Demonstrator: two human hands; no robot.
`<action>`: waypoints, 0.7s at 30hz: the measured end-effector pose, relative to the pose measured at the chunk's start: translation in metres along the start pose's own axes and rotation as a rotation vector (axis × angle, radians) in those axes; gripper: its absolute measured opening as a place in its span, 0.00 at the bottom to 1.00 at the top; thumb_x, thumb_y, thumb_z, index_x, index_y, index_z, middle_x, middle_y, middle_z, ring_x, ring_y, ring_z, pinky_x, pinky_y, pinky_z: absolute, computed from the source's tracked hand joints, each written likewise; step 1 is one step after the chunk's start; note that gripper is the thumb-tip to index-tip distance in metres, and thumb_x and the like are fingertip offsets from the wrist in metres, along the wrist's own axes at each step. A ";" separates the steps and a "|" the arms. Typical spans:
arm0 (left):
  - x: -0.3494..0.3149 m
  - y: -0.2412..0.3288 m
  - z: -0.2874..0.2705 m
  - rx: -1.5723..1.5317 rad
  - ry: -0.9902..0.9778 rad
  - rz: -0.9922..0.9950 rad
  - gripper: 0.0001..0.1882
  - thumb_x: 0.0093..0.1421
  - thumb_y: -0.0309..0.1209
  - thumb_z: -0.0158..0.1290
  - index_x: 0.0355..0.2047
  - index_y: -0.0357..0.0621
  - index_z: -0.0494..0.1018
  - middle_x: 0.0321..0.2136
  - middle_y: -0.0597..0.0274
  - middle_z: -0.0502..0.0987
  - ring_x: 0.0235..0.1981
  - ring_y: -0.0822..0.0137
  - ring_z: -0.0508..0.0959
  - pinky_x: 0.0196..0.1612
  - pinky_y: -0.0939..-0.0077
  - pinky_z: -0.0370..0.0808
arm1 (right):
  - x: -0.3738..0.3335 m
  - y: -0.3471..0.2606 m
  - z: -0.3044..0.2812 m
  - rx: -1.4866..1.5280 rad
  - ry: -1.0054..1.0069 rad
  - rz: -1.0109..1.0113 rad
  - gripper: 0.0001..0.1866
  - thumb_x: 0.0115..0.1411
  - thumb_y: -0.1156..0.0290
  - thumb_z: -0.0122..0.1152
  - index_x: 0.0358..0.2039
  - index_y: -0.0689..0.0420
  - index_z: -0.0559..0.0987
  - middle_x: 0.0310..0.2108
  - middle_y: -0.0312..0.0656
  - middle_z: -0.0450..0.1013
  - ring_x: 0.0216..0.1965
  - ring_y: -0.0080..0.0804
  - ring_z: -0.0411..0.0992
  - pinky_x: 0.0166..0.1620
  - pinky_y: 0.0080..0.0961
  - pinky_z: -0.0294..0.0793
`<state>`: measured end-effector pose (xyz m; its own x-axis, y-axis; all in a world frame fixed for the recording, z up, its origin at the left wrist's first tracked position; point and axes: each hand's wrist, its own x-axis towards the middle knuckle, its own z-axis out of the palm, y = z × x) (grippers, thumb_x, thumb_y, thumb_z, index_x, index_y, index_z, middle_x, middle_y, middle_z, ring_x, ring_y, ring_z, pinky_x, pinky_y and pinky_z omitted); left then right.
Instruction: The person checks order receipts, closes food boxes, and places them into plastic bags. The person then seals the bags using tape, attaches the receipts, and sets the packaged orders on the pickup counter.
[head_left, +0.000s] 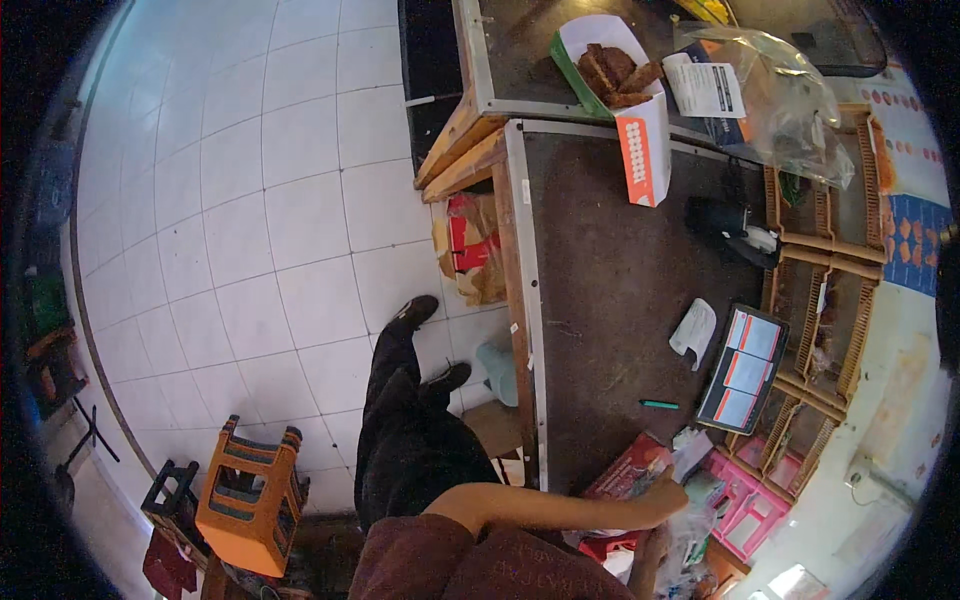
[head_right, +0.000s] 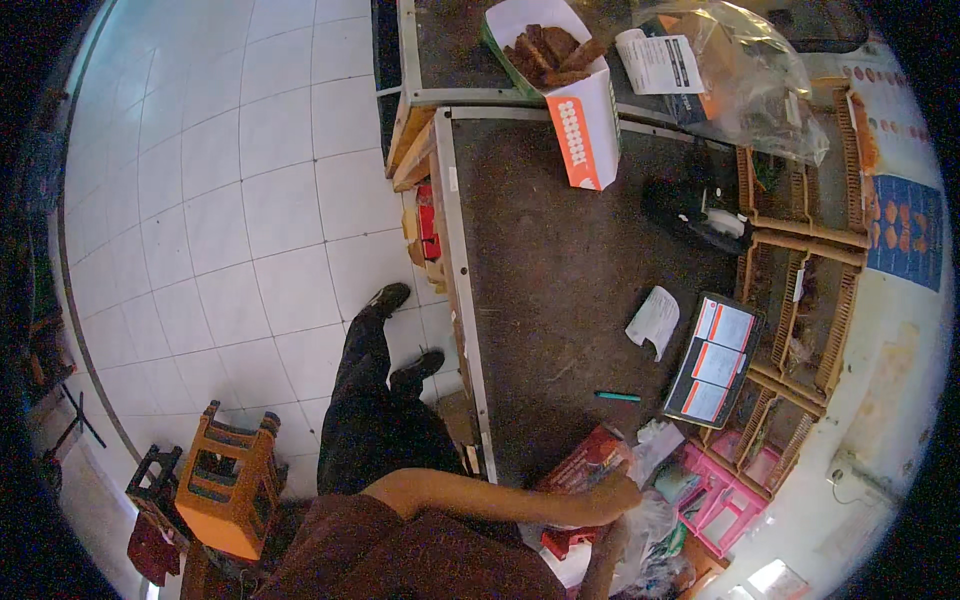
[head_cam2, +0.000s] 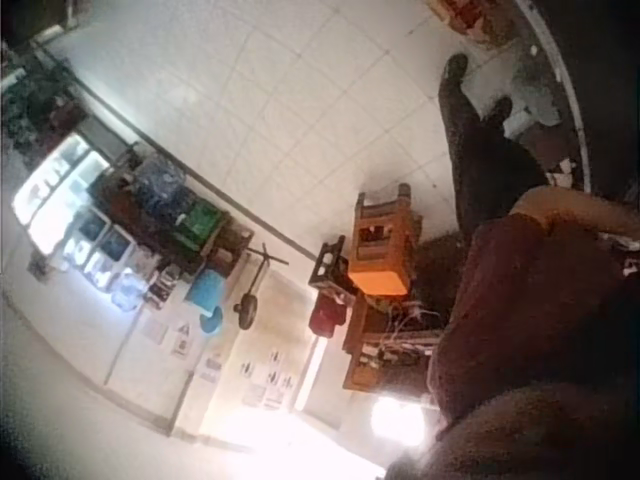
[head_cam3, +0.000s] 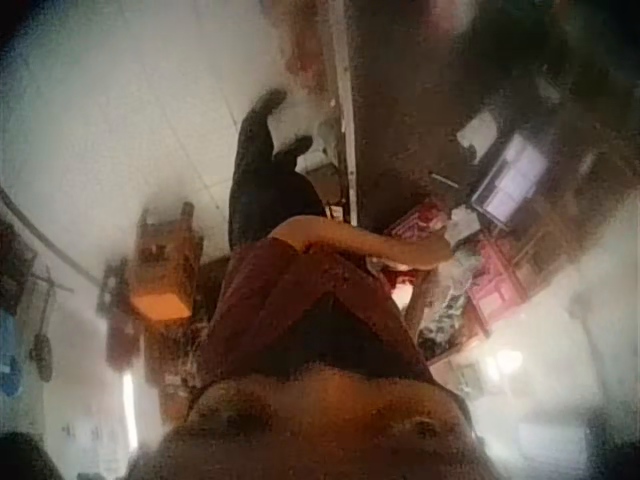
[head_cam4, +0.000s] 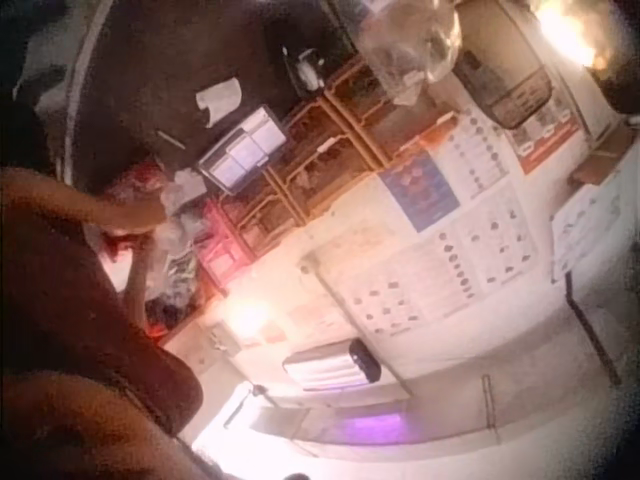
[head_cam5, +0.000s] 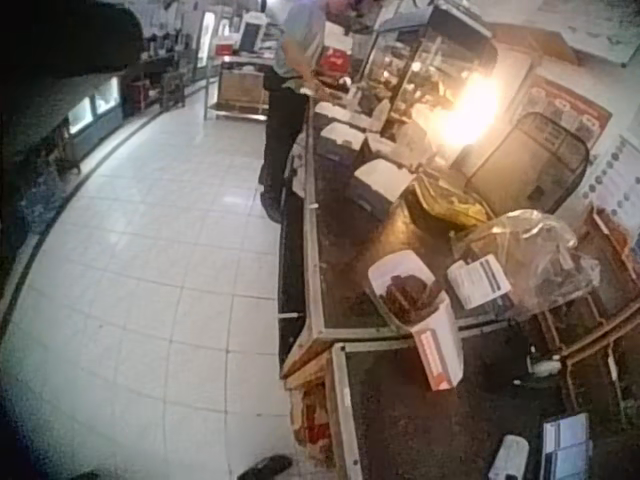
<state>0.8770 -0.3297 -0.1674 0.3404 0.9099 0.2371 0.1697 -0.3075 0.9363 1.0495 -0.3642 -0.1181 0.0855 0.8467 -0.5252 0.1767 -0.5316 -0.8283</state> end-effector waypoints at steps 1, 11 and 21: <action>-0.001 0.006 -0.004 0.008 0.006 0.013 0.10 0.48 0.32 0.44 0.29 0.41 0.71 0.24 0.49 0.71 0.28 0.53 0.70 0.44 0.55 0.58 | 0.000 0.003 0.000 0.002 0.002 -0.018 0.16 0.55 0.66 0.44 0.40 0.63 0.66 0.41 0.45 0.65 0.42 0.33 0.65 0.44 0.31 0.65; -0.006 0.018 -0.019 0.031 0.071 -0.082 0.09 0.46 0.30 0.45 0.27 0.40 0.70 0.23 0.50 0.71 0.28 0.55 0.71 0.42 0.54 0.59 | -0.003 -0.003 0.063 0.151 0.112 -0.145 0.15 0.53 0.66 0.47 0.39 0.61 0.66 0.38 0.42 0.65 0.38 0.31 0.66 0.39 0.29 0.68; -0.017 0.007 -0.018 -0.055 0.112 -0.072 0.09 0.44 0.28 0.46 0.26 0.39 0.70 0.22 0.52 0.71 0.28 0.56 0.72 0.40 0.54 0.59 | 0.006 -0.003 0.005 -0.049 0.035 -0.037 0.18 0.50 0.67 0.50 0.40 0.61 0.66 0.39 0.44 0.65 0.41 0.36 0.66 0.44 0.31 0.67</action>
<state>0.8553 -0.3426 -0.1598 0.2230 0.9555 0.1933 0.1376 -0.2272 0.9641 1.0444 -0.3572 -0.1195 0.1119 0.8664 -0.4866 0.2284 -0.4990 -0.8359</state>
